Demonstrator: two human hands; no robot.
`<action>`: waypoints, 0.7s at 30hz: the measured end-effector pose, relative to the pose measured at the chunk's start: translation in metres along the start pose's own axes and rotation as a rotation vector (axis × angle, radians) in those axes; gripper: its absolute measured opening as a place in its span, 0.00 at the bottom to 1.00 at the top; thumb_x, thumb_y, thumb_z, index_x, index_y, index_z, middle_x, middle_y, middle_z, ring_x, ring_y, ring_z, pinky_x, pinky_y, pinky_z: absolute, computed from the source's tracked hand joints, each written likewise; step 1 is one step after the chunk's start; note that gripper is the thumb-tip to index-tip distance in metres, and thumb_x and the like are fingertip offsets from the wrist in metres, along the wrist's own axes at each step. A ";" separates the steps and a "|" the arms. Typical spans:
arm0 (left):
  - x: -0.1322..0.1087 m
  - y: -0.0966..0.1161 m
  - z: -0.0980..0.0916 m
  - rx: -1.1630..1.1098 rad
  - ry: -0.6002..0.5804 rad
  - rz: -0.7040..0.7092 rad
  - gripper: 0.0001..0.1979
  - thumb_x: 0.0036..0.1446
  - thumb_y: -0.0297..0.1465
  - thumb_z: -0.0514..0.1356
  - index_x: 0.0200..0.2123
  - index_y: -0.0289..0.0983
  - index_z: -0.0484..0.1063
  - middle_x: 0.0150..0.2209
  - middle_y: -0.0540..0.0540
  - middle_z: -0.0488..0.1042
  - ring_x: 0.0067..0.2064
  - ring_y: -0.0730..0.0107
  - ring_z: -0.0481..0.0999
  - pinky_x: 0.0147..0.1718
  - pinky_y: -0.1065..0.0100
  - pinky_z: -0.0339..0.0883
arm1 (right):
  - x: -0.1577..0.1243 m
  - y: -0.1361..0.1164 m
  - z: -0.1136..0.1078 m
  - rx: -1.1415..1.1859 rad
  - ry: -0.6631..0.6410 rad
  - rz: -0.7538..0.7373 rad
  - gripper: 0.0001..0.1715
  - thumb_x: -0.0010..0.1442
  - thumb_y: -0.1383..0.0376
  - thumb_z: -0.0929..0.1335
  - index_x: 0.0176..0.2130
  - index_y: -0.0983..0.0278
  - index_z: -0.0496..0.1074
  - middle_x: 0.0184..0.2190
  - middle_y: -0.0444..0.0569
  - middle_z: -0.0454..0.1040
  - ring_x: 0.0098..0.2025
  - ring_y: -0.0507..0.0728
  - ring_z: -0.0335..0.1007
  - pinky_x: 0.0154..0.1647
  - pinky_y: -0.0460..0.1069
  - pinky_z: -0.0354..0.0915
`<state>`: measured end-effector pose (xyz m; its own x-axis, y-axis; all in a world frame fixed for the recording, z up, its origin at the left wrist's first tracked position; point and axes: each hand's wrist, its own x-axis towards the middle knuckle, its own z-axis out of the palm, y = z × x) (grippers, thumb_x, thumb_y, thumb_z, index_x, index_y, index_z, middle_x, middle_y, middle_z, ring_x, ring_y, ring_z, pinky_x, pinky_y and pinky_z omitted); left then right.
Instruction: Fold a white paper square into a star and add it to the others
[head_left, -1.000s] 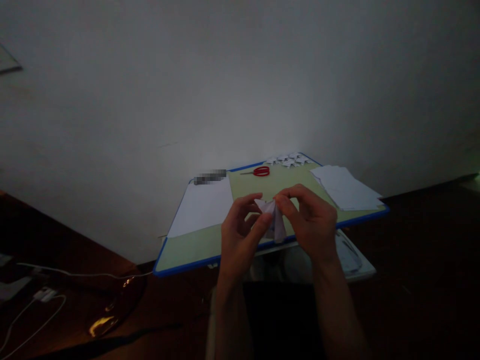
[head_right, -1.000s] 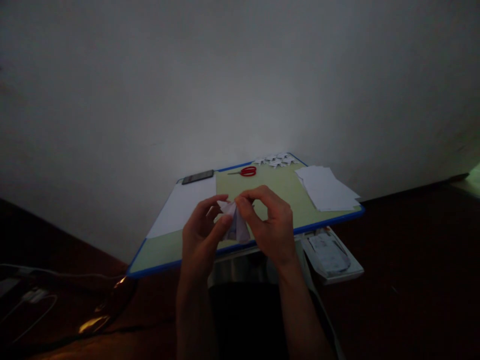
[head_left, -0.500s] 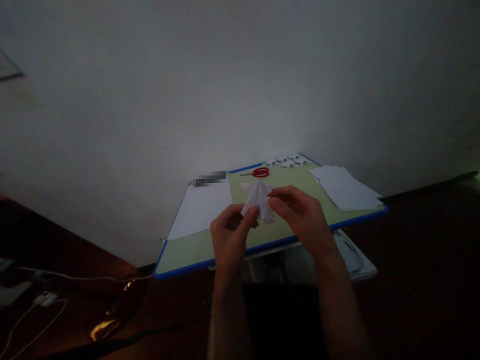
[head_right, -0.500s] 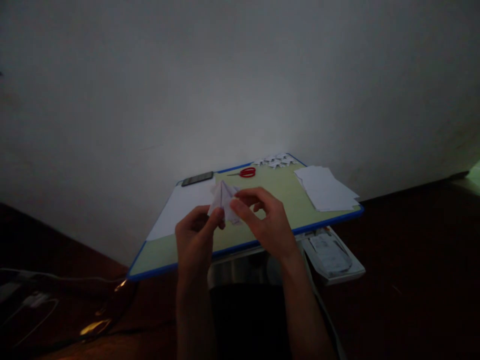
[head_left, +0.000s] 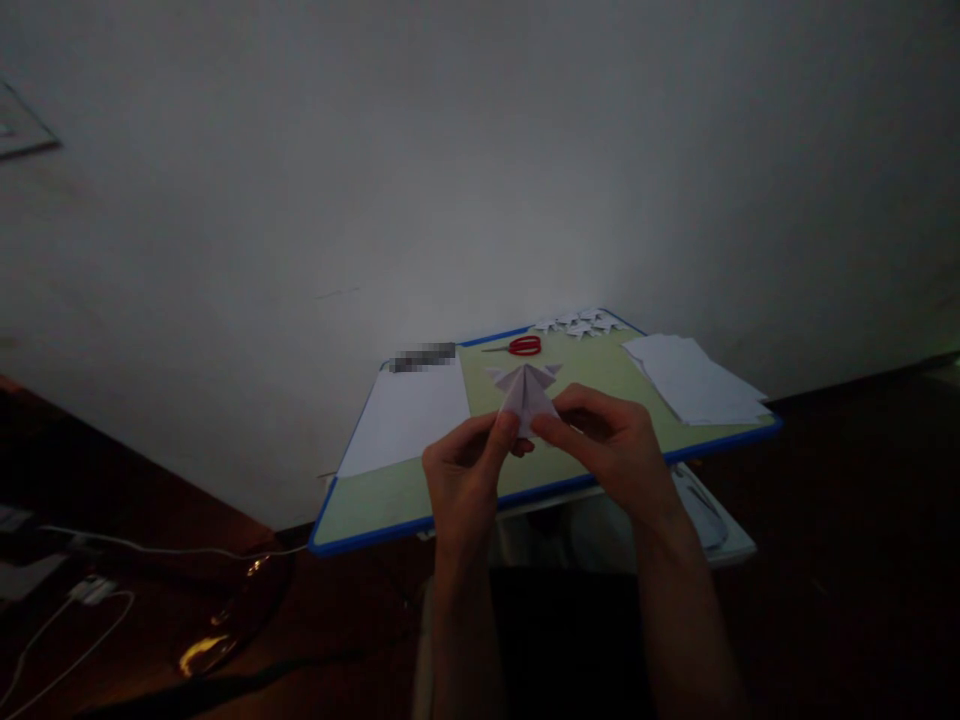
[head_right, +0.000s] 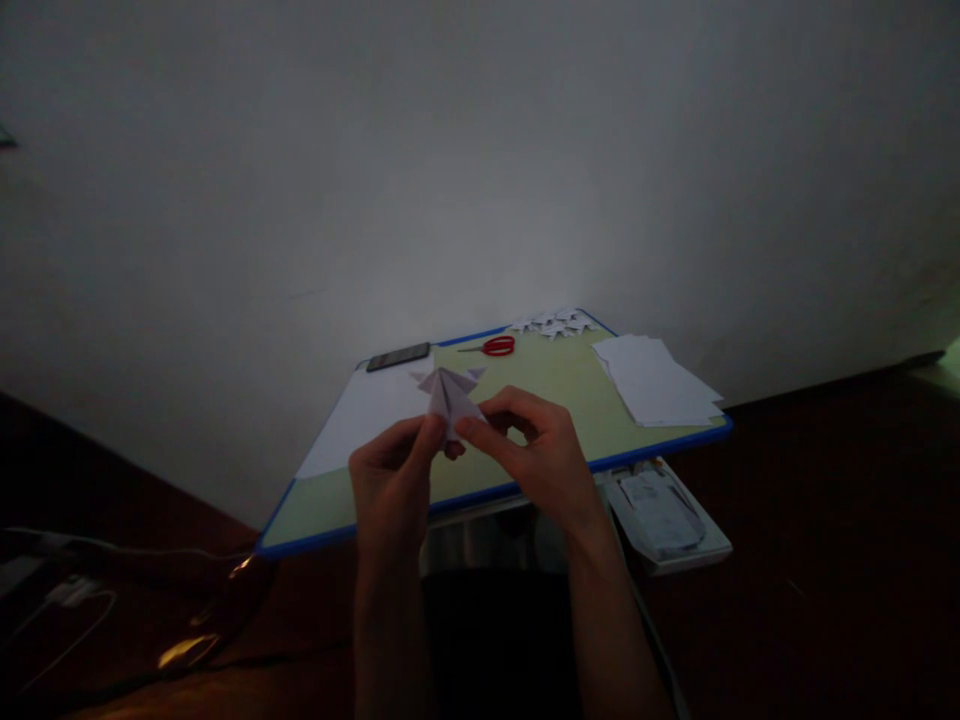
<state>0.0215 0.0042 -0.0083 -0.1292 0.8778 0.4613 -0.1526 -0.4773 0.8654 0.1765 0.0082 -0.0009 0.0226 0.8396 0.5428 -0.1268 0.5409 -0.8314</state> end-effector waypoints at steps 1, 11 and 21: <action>0.000 0.000 0.001 -0.002 0.011 -0.003 0.08 0.60 0.37 0.73 0.34 0.38 0.87 0.26 0.48 0.82 0.29 0.69 0.80 0.33 0.68 0.74 | 0.000 0.000 0.001 0.003 0.001 0.005 0.11 0.59 0.59 0.79 0.30 0.61 0.79 0.27 0.43 0.77 0.30 0.53 0.72 0.33 0.48 0.68; -0.002 0.001 0.005 -0.023 0.033 -0.008 0.09 0.58 0.38 0.74 0.32 0.38 0.86 0.27 0.47 0.82 0.30 0.69 0.80 0.33 0.69 0.74 | -0.001 -0.002 0.004 -0.132 0.106 -0.149 0.14 0.64 0.63 0.75 0.26 0.60 0.77 0.24 0.40 0.71 0.28 0.51 0.65 0.31 0.49 0.61; 0.002 -0.006 0.004 0.044 0.094 0.029 0.10 0.58 0.39 0.73 0.31 0.38 0.84 0.27 0.49 0.80 0.30 0.70 0.76 0.31 0.69 0.71 | 0.000 0.005 0.006 -0.051 0.074 -0.027 0.10 0.60 0.58 0.78 0.32 0.60 0.80 0.28 0.44 0.78 0.31 0.54 0.73 0.33 0.49 0.69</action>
<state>0.0262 0.0085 -0.0115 -0.2252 0.8546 0.4680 -0.1042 -0.4987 0.8605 0.1703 0.0111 -0.0044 0.0990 0.8248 0.5566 -0.0750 0.5640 -0.8224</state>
